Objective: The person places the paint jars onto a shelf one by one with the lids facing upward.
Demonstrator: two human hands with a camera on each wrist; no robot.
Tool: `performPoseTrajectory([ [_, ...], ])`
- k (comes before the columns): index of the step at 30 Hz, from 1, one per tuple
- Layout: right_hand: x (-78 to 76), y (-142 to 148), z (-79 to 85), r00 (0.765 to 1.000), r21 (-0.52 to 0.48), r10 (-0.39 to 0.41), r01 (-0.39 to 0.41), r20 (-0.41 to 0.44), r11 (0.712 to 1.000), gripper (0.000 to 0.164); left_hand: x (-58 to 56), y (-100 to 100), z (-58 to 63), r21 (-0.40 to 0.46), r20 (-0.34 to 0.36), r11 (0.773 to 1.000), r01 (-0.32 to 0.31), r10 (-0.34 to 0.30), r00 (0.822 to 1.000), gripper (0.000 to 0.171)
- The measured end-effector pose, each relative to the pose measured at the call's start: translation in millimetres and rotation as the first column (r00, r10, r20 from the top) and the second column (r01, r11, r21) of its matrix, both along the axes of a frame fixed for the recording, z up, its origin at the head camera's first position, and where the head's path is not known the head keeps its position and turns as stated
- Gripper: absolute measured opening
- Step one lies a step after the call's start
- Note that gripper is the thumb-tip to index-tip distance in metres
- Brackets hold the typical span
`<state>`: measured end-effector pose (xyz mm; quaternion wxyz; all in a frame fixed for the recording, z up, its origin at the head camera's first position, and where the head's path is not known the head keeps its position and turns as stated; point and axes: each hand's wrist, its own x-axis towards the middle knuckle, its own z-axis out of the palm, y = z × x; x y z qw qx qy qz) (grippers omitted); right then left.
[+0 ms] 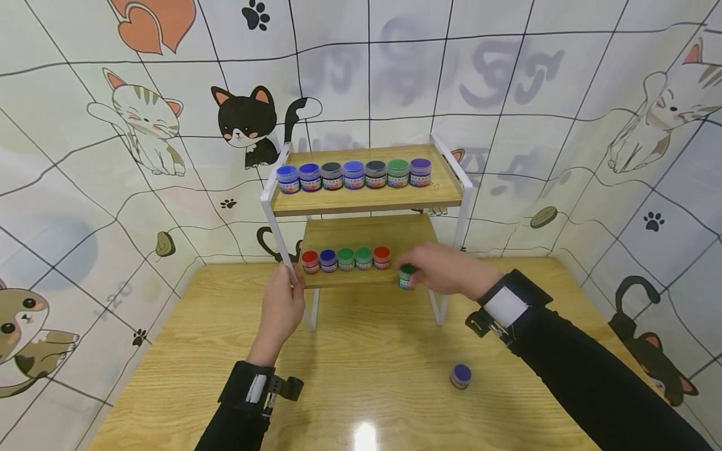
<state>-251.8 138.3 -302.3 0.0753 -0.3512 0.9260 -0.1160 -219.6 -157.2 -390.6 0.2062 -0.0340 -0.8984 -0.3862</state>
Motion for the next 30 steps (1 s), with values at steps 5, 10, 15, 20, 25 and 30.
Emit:
performPoseTrajectory([
  [5,-5.4,-2,3.6,0.998,0.023,-0.041,0.042,-0.046,0.999,0.038,-0.5,0,-0.6,-0.001,-0.021,1.0,0.006,-0.006,1.0,0.011],
  [10,-10.4,-6,3.0,0.99,0.032,-0.078,0.082,-0.119,0.996,0.037,-0.7,0,-0.5,-0.005,-0.038,1.0,0.008,-0.008,0.999,0.01],
  [15,-15.2,-11,0.8,0.981,0.034,-0.099,0.106,-0.168,0.994,0.038,-0.7,0,-0.3,0.007,-0.013,1.0,0.01,-0.01,1.0,0.01],
  [20,-18.4,-14,-0.3,0.977,0.04,-0.116,0.125,-0.18,0.991,0.037,-0.3,0,-1.2,-0.005,-0.034,1.0,0.013,-0.013,0.999,0.01],
  [25,-19.1,-17,-0.7,0.976,0.047,-0.125,0.135,-0.178,0.99,0.039,0.1,-1,-2.7,-0.01,-0.059,1.0,0.019,-0.019,0.998,0.013],
  [30,-20.7,-19,-3.4,0.975,0.049,-0.131,0.141,-0.179,0.989,0.039,-0.7,-1,-3.6,-0.005,-0.07,1.0,0.017,-0.017,0.997,0.012],
])
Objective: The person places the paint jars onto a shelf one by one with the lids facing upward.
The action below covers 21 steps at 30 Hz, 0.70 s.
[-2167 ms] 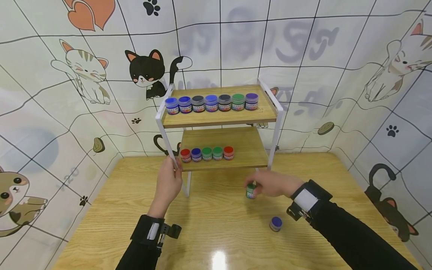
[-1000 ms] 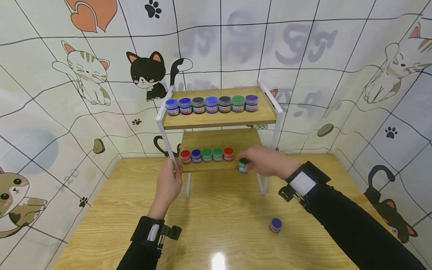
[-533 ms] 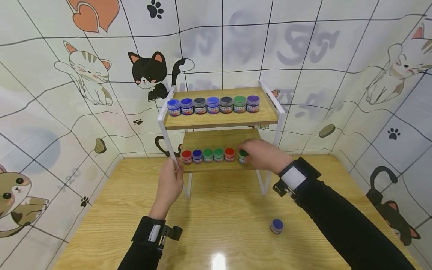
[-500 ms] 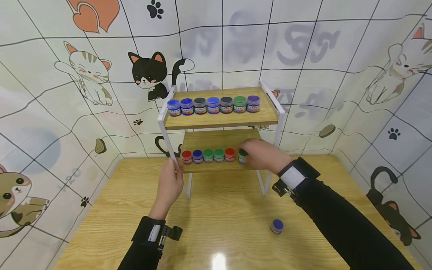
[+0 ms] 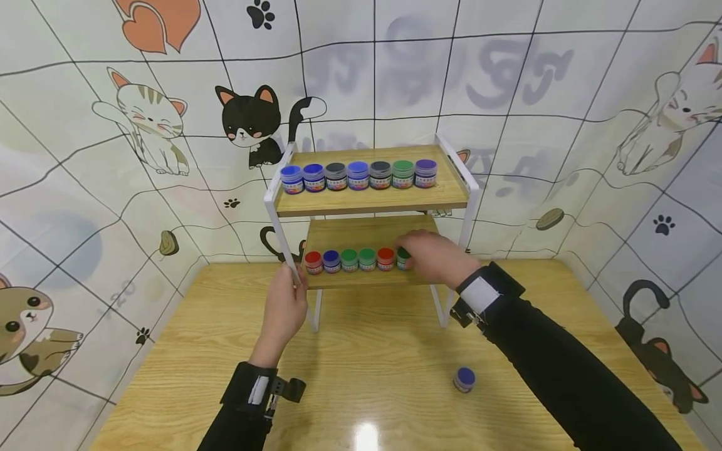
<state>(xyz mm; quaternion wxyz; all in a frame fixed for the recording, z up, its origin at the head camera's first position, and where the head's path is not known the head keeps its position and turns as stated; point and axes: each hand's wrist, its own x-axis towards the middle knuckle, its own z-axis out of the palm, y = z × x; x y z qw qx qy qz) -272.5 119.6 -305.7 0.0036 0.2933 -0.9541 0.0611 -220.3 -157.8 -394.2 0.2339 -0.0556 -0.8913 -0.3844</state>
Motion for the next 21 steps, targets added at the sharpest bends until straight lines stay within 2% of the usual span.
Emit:
performPoseTrajectory([
  [5,-1.4,-1.4,-2.2,1.0,0.0,0.002,-0.002,-0.001,1.0,0.039,0.6,0.1,0.4,0.001,-0.01,1.0,0.0,0.0,1.0,0.012],
  [15,-1.0,0.4,-5.0,1.0,-0.025,0.01,-0.01,-0.001,1.0,0.041,1.3,0.1,2.1,-0.004,0.015,1.0,0.002,-0.002,1.0,0.012],
  [21,0.5,2.7,-6.1,0.998,-0.038,0.033,-0.035,-0.061,0.999,0.046,2.1,-0.6,2.2,-0.009,0.03,1.0,-0.002,0.003,1.0,0.011],
])
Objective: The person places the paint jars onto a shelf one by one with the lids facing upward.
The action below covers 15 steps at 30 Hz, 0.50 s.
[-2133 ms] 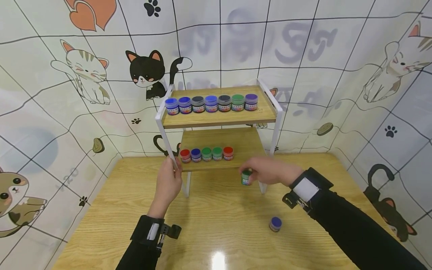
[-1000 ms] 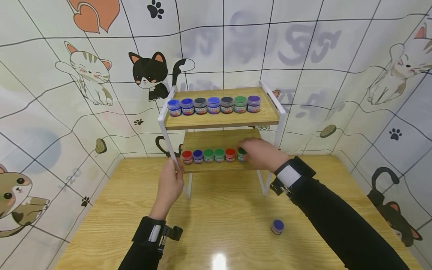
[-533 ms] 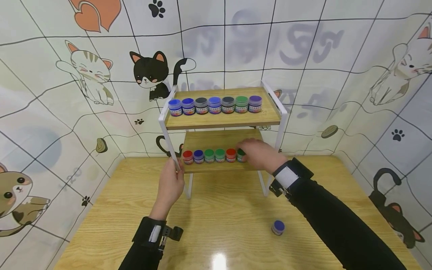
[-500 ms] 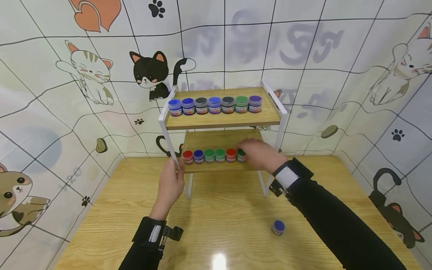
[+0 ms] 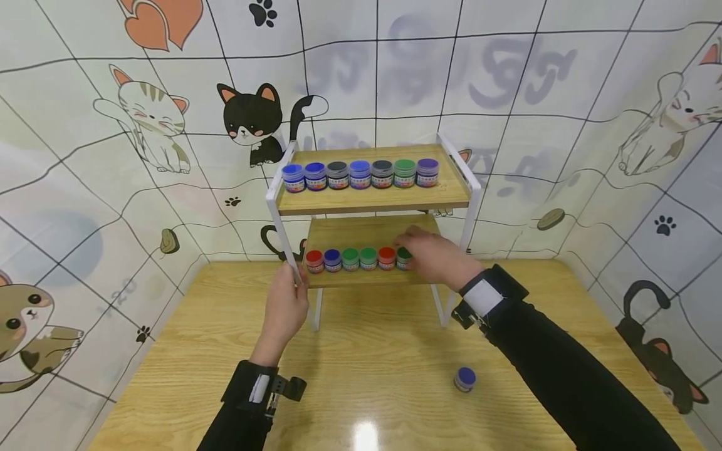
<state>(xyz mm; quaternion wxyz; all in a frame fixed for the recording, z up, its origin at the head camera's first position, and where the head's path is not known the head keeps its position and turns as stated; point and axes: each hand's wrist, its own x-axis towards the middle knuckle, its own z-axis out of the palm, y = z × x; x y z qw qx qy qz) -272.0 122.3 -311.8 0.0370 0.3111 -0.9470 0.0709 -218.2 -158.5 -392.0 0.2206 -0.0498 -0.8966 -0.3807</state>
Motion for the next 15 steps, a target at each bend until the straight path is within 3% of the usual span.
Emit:
performPoseTrajectory([
  [15,16.6,10,13.0,0.998,-0.048,0.042,-0.045,-0.045,0.998,0.042,0.2,1,1.0,0.006,0.008,1.0,0.003,-0.003,1.0,0.012],
])
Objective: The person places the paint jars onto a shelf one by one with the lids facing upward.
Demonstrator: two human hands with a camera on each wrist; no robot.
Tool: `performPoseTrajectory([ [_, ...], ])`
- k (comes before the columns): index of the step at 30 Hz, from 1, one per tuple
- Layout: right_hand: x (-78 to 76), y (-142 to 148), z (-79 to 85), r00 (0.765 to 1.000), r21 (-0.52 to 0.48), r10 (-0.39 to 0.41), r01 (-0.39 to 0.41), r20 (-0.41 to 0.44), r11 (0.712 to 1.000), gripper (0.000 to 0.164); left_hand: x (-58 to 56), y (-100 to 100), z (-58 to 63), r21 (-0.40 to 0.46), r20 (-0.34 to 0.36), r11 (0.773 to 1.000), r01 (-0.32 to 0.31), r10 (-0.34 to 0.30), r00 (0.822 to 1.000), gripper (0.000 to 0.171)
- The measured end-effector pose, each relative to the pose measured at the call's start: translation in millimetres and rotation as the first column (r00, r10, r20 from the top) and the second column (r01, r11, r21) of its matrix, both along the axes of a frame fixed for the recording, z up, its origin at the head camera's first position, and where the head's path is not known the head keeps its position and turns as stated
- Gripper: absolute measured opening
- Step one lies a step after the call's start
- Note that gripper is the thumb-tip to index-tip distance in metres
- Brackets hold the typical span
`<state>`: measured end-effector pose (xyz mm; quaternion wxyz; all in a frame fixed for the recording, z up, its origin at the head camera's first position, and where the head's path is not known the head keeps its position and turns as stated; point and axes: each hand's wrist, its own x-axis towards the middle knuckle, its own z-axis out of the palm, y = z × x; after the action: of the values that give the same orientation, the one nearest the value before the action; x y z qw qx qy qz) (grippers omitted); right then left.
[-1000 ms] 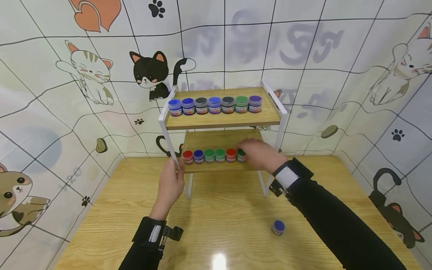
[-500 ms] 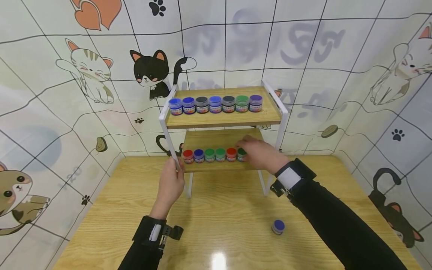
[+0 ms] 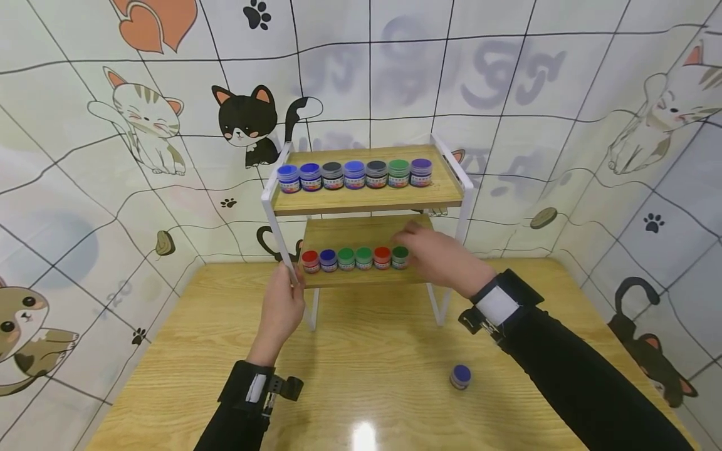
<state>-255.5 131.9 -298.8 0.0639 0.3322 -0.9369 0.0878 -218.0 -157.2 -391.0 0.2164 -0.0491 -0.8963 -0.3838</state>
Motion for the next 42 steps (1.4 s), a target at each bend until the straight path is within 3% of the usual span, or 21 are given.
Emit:
performPoseTrajectory([
  [12,13.1,13,-8.4,0.996,-0.069,0.076,-0.073,0.043,0.995,0.031,-0.9,-1,-3.0,-0.005,-0.003,1.0,0.001,-0.001,1.0,0.011],
  [19,16.0,19,-21.2,0.986,-0.015,0.149,-0.149,0.079,0.989,0.02,-1.7,-1,-2.9,-0.001,-0.003,1.0,-0.002,0.002,1.0,0.012],
  [24,20.7,22,-34.9,0.981,0.056,0.15,-0.158,0.126,0.986,0.017,-0.9,0,-1.7,-0.001,0.009,1.0,-0.005,0.005,1.0,0.011],
  [29,27.1,26,-51.9,0.962,0.112,0.091,-0.123,0.257,0.986,0.013,-1.1,0,-2.2,-0.001,0.006,1.0,-0.006,0.006,1.0,0.011],
  [35,34.3,31,-70.2,0.934,0.157,-0.011,-0.048,0.356,0.986,0.015,-0.7,0,-2.2,0.001,0.002,1.0,-0.009,0.009,1.0,0.012],
  [42,47.0,38,-87.9,0.851,0.246,-0.191,0.075,0.49,0.966,0.023,0.9,0,-0.1,0.007,0.025,1.0,-0.007,0.007,1.0,0.012],
])
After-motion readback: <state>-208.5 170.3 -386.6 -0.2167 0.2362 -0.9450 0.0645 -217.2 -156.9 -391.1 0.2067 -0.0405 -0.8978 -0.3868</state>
